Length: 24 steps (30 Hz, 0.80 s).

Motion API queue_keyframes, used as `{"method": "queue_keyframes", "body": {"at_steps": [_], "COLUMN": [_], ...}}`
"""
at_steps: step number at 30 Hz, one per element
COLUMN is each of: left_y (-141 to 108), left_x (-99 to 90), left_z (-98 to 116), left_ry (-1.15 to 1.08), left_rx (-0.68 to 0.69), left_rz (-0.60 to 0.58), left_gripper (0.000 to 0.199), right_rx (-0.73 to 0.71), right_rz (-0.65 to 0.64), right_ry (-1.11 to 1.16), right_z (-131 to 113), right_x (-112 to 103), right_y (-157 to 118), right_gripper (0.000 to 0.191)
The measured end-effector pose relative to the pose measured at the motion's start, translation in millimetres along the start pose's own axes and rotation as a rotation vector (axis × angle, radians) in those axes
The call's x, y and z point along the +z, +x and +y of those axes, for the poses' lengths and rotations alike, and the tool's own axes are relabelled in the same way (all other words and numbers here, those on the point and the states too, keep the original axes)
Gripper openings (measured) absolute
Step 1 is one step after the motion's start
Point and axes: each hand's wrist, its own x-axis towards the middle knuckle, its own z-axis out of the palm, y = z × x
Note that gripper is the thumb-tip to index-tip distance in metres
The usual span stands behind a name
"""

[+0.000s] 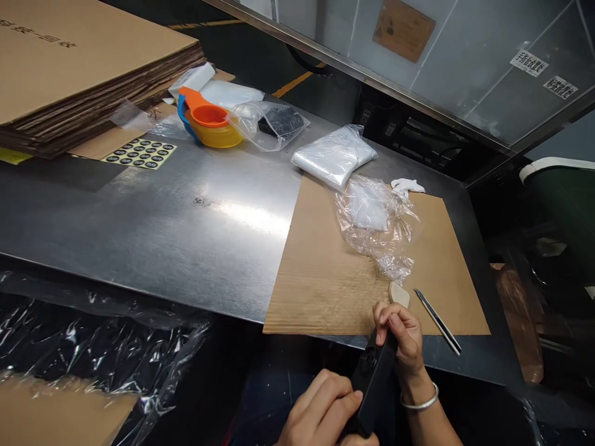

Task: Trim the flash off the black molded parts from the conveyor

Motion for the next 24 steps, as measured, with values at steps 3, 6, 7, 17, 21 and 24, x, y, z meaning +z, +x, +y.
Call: {"method": "queue_keyframes", "body": {"at_steps": [3, 6, 7, 17, 21, 24], "left_y": [2.2, 1.9, 1.0, -5.7, -9.5, -12.1], "left_x": [-0.3, -0.9, -0.7, 7.2, 11.6, 12.1], "left_z": [0.6, -0.6, -1.3, -5.6, -11.6, -16.1], "left_ry": [-0.008, 0.015, 0.020, -0.041, -0.047, -0.163], "left_rx": [0.010, 0.027, 0.027, 0.004, -0.005, -0.093], "left_rz": [0.007, -0.011, -0.028, -0.004, -0.031, 0.048], "left_gripper": [0.016, 0.020, 0.022, 0.023, 0.036, 0.028], "right_rx": [0.000, 0.009, 0.013, 0.141, 0.224, 0.287], "right_rz": [0.001, -0.004, -0.005, -0.037, -0.044, -0.045], "right_ry": [-0.017, -0.039, -0.048, -0.138, -0.188, -0.245], "right_z": [-0.5, -1.0, -1.5, -11.4, -14.8, -16.5], "right_x": [-1.2, -2.3, -2.6, -5.2, -4.0, -2.4], "right_y": [-0.7, -2.0, -2.3, -1.5, 1.4, 7.9], "right_gripper": [0.024, 0.024, 0.025, 0.027, 0.032, 0.033]}}
